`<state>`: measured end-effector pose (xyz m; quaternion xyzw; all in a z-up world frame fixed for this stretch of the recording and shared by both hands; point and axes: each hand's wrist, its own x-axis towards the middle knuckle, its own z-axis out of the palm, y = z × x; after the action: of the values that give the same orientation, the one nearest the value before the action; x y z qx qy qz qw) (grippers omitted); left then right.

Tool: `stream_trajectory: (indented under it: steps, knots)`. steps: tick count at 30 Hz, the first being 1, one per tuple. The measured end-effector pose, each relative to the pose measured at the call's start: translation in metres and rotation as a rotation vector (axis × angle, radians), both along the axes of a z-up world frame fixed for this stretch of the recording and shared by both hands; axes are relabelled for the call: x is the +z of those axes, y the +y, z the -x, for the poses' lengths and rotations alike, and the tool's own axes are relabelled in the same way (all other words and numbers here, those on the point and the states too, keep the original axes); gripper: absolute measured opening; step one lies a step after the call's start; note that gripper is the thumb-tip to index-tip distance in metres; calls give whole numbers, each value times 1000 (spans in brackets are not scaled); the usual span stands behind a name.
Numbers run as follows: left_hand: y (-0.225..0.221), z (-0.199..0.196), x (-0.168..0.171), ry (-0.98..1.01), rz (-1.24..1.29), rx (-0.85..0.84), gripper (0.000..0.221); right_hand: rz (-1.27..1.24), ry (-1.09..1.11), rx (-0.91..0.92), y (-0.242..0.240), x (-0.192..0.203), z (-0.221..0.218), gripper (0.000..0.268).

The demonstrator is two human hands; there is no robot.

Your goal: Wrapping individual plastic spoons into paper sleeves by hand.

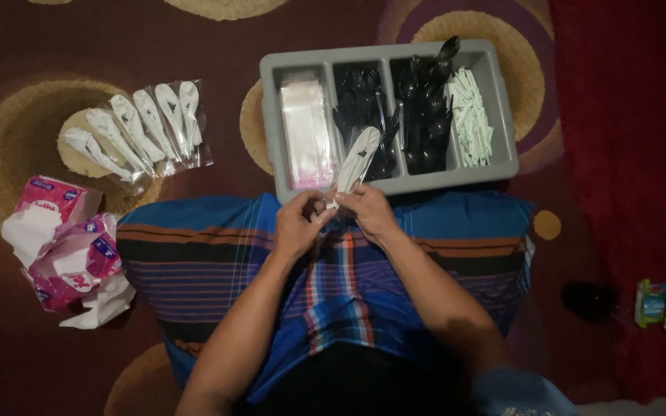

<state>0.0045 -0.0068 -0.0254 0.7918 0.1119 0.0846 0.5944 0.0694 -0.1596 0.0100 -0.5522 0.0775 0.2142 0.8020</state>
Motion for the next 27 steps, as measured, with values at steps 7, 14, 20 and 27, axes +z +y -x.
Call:
stream_trajectory:
  steps: [7,14,20,27]
  knots:
    - [2,0,13,-46,22,-5,25,38,-18,-70,-3,0,-7,18]
    - [3,1,16,-90,-1,-20,10,10,11,-102,-5,3,-9,19]
    - [8,-2,14,-45,108,27,19,257,-122,-15,-17,2,-14,24]
    - [3,0,10,99,142,16,21,494,-328,128,-3,10,-4,30]
